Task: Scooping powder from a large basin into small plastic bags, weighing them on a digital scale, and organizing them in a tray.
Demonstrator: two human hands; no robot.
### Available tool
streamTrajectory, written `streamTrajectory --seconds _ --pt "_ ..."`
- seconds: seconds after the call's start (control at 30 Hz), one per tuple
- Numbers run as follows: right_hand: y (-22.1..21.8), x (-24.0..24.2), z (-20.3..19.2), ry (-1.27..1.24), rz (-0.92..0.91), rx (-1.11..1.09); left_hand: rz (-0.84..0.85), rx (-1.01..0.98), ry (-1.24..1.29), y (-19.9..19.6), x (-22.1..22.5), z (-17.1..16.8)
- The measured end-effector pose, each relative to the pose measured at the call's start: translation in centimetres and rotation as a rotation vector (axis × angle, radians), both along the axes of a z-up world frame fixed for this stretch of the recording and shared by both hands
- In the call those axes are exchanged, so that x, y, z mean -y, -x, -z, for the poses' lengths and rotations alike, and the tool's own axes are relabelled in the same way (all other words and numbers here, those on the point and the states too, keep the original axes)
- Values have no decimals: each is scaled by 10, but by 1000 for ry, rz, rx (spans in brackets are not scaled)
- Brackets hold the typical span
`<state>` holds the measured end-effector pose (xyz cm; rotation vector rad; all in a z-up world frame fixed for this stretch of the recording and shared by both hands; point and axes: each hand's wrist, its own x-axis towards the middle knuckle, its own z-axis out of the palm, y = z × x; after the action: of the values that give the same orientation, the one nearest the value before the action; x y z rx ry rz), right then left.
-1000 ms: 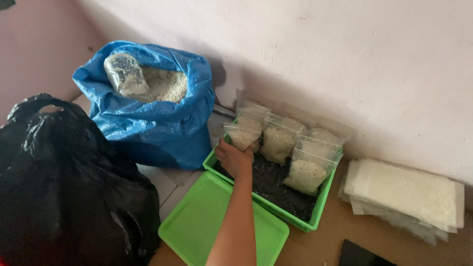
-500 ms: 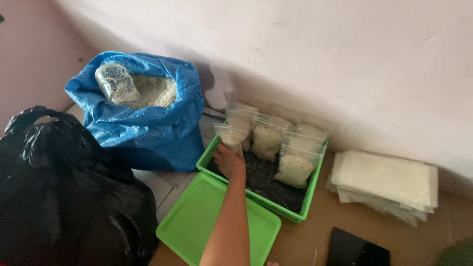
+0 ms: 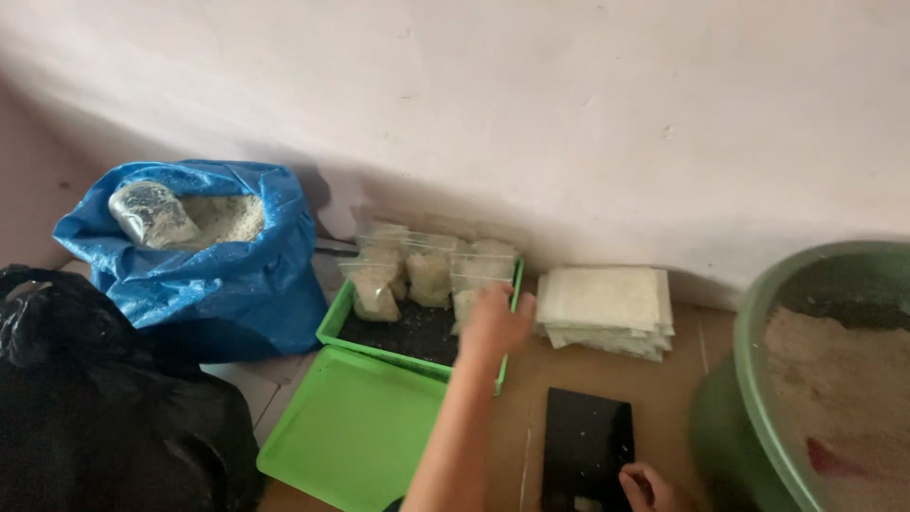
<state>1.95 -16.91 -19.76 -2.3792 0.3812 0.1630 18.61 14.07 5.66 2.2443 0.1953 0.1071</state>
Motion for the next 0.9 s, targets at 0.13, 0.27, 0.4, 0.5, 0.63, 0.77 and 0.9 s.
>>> streamTrajectory --seconds 0.13,0.27,0.4,0.5,0.63,0.77,0.9 --pt "-3 9 -7 -170 -64 72 389 -259 -255 69 68 -6" --pt "12 -2 -38 -109 90 11 618 -492 -501 91 83 58" --pt "0 -7 -32 -140 201 -82 703 -574 -627 72 84 73" --pt "-40 -11 -46 -110 90 160 531 -508 -540 55 91 68" --pt "-116 -34 -148 151 87 444 536 -487 -567 49 95 70" --pt "-179 -36 -165 325 198 428 587 -550 -538 55 93 63" --pt "-207 -30 -168 231 304 396 626 -498 -505 59 94 36"
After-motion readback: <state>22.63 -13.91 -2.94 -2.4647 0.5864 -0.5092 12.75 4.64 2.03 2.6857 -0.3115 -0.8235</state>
